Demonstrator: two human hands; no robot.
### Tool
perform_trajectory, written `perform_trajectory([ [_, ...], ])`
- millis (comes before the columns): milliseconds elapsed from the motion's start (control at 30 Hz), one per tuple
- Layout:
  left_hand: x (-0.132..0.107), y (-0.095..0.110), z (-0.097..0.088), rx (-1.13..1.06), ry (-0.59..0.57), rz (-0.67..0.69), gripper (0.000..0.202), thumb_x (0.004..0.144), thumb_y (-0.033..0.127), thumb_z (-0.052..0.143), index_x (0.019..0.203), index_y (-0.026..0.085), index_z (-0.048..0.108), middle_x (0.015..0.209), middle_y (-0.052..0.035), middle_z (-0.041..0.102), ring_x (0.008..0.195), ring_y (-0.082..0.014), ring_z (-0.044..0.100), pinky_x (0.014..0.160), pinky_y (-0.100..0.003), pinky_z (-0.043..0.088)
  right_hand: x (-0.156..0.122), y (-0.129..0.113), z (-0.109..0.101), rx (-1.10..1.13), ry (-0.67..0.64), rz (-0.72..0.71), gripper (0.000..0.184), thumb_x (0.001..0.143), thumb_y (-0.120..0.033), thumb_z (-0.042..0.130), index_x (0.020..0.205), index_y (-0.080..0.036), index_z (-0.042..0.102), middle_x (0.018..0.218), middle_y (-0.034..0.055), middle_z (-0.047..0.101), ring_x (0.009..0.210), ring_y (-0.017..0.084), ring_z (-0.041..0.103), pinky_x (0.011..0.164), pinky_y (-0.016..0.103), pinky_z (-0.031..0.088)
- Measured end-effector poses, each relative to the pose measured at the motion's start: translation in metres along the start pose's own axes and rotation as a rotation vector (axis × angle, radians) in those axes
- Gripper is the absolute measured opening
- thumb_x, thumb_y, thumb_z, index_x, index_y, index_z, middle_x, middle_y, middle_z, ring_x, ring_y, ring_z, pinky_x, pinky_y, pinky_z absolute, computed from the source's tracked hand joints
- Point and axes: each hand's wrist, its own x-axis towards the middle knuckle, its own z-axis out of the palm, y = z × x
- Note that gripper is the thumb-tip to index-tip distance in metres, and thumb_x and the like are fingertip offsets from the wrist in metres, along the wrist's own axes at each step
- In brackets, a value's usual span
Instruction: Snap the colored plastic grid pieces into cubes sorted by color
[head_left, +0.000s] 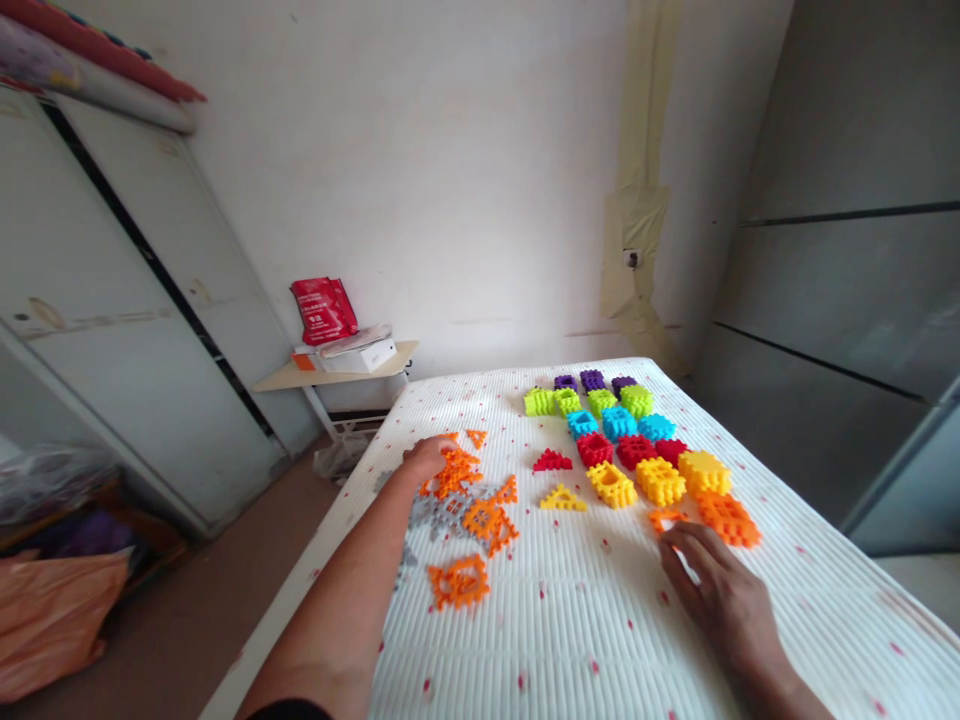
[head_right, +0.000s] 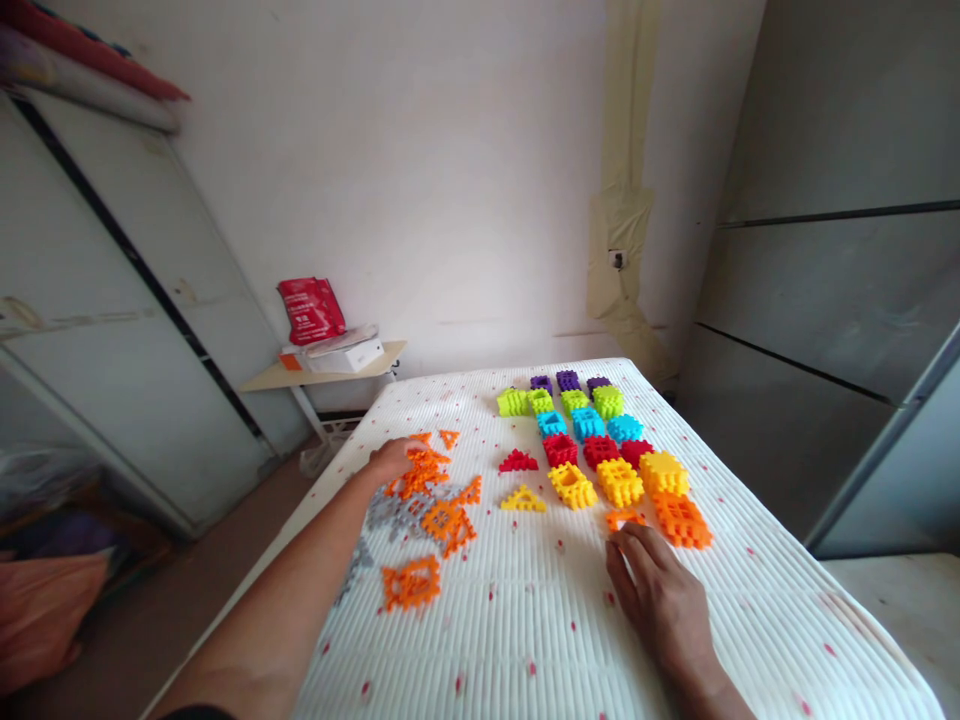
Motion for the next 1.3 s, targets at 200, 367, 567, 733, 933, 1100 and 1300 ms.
perform_trajectory([
  [200, -0.007, 0.01, 0.004, 0.139, -0.045, 0.035, 0.033, 0.069, 0.027, 0.059, 0.101, 0.032, 0.066, 0.114, -0.0023, 0.064, 0.107, -0.0254, 0.054, 0.09, -0.039, 0.038, 0.002, -0.002, -0.002, -0.015, -0.013, -0.009, 0.03, 0.091, -0.034, 0.038, 0.083, -0.018, 0.062, 0.084, 0.0065, 0.065, 0.071, 0.013, 0.064, 0.063, 0.021, 0.051],
  [367, -0.012, 0.015, 0.0, 0.204, -0.023, 0.066, 0.028, 0.071, 0.025, 0.056, 0.096, 0.03, 0.066, 0.108, -0.0024, 0.065, 0.104, -0.0236, 0.054, 0.088, -0.038, 0.038, 0.004, -0.003, -0.004, -0.009, -0.007, -0.028, 0.031, 0.091, -0.035, 0.037, 0.081, -0.018, 0.062, 0.083, 0.006, 0.064, 0.07, 0.013, 0.064, 0.063, 0.02, 0.051],
  [567, -0.016, 0.017, -0.001, 0.243, 0.009, 0.213, 0.045, 0.073, 0.015, 0.052, 0.113, 0.035, 0.058, 0.124, 0.0008, 0.056, 0.114, -0.0195, 0.047, 0.094, -0.035, 0.033, 0.003, -0.002, -0.002, -0.013, -0.02, -0.05, 0.03, 0.091, -0.034, 0.038, 0.081, -0.018, 0.061, 0.083, 0.0054, 0.064, 0.07, 0.012, 0.064, 0.062, 0.02, 0.051],
  [733, -0.011, 0.02, 0.002, 0.258, -0.018, 0.324, 0.034, 0.074, 0.012, 0.051, 0.093, 0.033, 0.069, 0.112, 0.0024, 0.063, 0.112, -0.0186, 0.047, 0.093, -0.032, 0.034, 0.005, -0.003, -0.004, -0.001, -0.023, -0.055, 0.029, 0.091, -0.033, 0.038, 0.081, -0.018, 0.06, 0.082, 0.0054, 0.063, 0.069, 0.012, 0.064, 0.062, 0.02, 0.051],
  [933, -0.01, 0.019, 0.002, 0.263, -0.023, 0.403, 0.026, 0.076, 0.014, 0.048, 0.08, 0.026, 0.071, 0.098, -0.0011, 0.066, 0.106, -0.0184, 0.05, 0.09, -0.03, 0.036, 0.005, -0.003, -0.004, 0.014, -0.058, -0.038, 0.027, 0.091, -0.031, 0.038, 0.082, -0.018, 0.06, 0.083, 0.0057, 0.063, 0.071, 0.012, 0.063, 0.064, 0.02, 0.05],
  [1100, -0.011, 0.018, 0.006, 0.282, -0.033, 0.419, 0.03, 0.071, 0.007, 0.049, 0.085, 0.024, 0.069, 0.1, -0.0019, 0.067, 0.107, -0.018, 0.05, 0.089, -0.03, 0.036, 0.002, -0.001, -0.002, 0.021, -0.082, -0.028, 0.027, 0.091, -0.03, 0.039, 0.081, -0.018, 0.06, 0.084, 0.0055, 0.063, 0.073, 0.012, 0.063, 0.066, 0.02, 0.05],
  [1300, -0.007, 0.022, 0.006, 0.305, 0.001, 0.412, 0.022, 0.068, 0.009, 0.052, 0.077, 0.022, 0.067, 0.091, -0.0039, 0.067, 0.101, -0.0203, 0.053, 0.084, -0.032, 0.038, 0.002, 0.0, -0.001, 0.025, -0.086, -0.056, 0.026, 0.091, -0.029, 0.039, 0.08, -0.018, 0.06, 0.083, 0.0053, 0.063, 0.073, 0.012, 0.062, 0.066, 0.02, 0.049],
])
